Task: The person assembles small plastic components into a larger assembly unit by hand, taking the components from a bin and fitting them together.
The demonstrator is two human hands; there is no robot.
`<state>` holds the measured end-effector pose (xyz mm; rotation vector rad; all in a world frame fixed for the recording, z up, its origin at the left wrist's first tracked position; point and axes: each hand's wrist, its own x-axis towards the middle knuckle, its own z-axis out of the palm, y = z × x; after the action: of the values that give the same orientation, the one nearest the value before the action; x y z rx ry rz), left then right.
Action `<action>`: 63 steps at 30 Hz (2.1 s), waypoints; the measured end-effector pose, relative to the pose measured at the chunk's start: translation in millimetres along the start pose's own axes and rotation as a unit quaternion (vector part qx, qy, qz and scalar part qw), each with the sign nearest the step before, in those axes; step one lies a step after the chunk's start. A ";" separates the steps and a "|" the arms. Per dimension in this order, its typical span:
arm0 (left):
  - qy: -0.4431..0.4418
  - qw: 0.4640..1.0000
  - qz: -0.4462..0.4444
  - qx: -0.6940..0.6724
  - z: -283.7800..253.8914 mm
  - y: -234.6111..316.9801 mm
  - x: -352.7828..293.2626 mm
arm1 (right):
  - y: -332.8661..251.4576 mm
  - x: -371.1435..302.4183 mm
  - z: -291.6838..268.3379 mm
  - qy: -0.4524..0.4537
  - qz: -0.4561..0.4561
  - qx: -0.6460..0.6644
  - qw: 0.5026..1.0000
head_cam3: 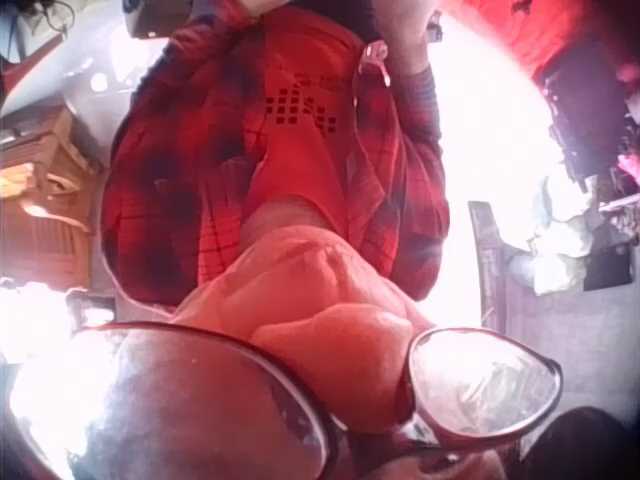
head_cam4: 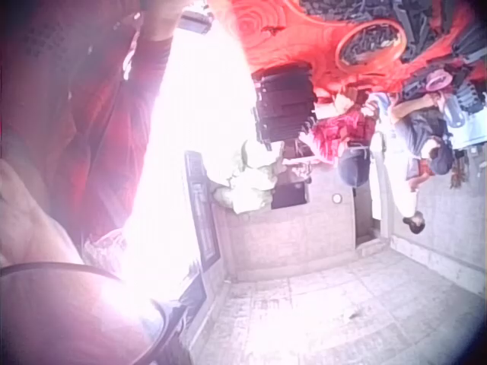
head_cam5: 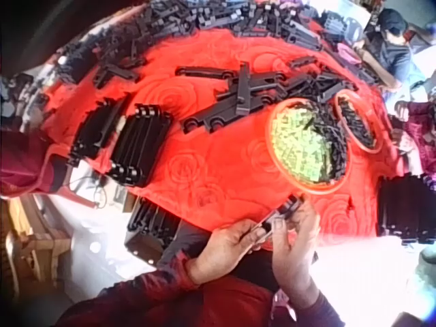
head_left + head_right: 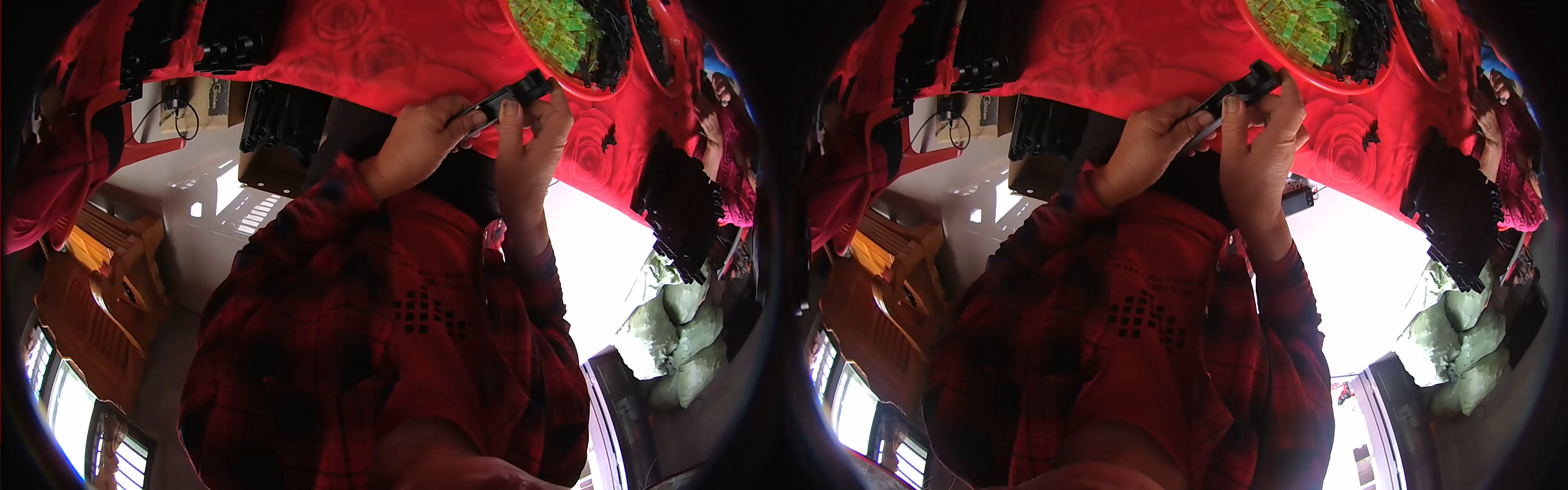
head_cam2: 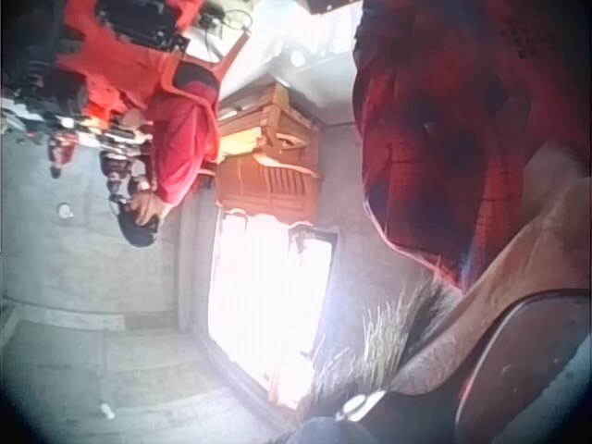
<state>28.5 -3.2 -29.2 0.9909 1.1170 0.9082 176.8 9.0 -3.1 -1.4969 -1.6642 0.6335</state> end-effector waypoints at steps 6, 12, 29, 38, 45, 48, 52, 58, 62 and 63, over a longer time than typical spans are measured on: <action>-0.008 0.998 0.005 -0.067 1.0 -2.6 1.3 | -4.0 0.7 -2.3 0.006 -0.044 -0.031 0.999; -0.020 0.990 -0.011 -0.138 -3.2 -4.0 -1.9 | -13.3 -4.8 4.8 0.032 -0.058 0.011 0.998; -0.044 0.981 -0.060 -0.177 -8.5 -3.3 -4.2 | -20.2 -11.6 -1.6 -0.004 -0.016 0.077 0.997; -0.051 0.987 -0.097 -0.117 -15.2 4.9 1.2 | -12.5 -12.7 0.1 0.036 0.060 0.133 0.989; -0.136 0.985 -0.051 -0.096 -26.5 11.9 1.7 | 1.9 -4.7 -10.5 0.011 0.096 0.160 0.982; -0.117 0.987 -0.037 -0.102 -23.6 13.7 1.5 | 1.7 -4.1 -10.4 0.012 0.084 0.169 0.982; -0.095 0.991 -0.025 -0.087 -20.3 18.3 -1.1 | 0.5 -5.6 -10.7 0.019 0.067 0.153 0.986; -0.048 0.999 -0.023 -0.011 -16.0 20.3 -5.2 | -12.4 -4.2 -8.9 0.024 0.011 0.125 0.992; -0.022 1.000 -0.012 -0.006 -13.4 18.1 -6.7 | -12.4 -6.2 -9.6 0.021 0.030 0.113 0.993; -0.038 0.999 -0.022 0.007 -15.3 19.0 -5.4 | -10.7 -6.7 -9.3 0.021 0.030 0.113 0.993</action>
<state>10.8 0.1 -11.8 1.0009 1.0783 0.8203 178.1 -0.7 9.1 -1.3909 -1.4676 0.7906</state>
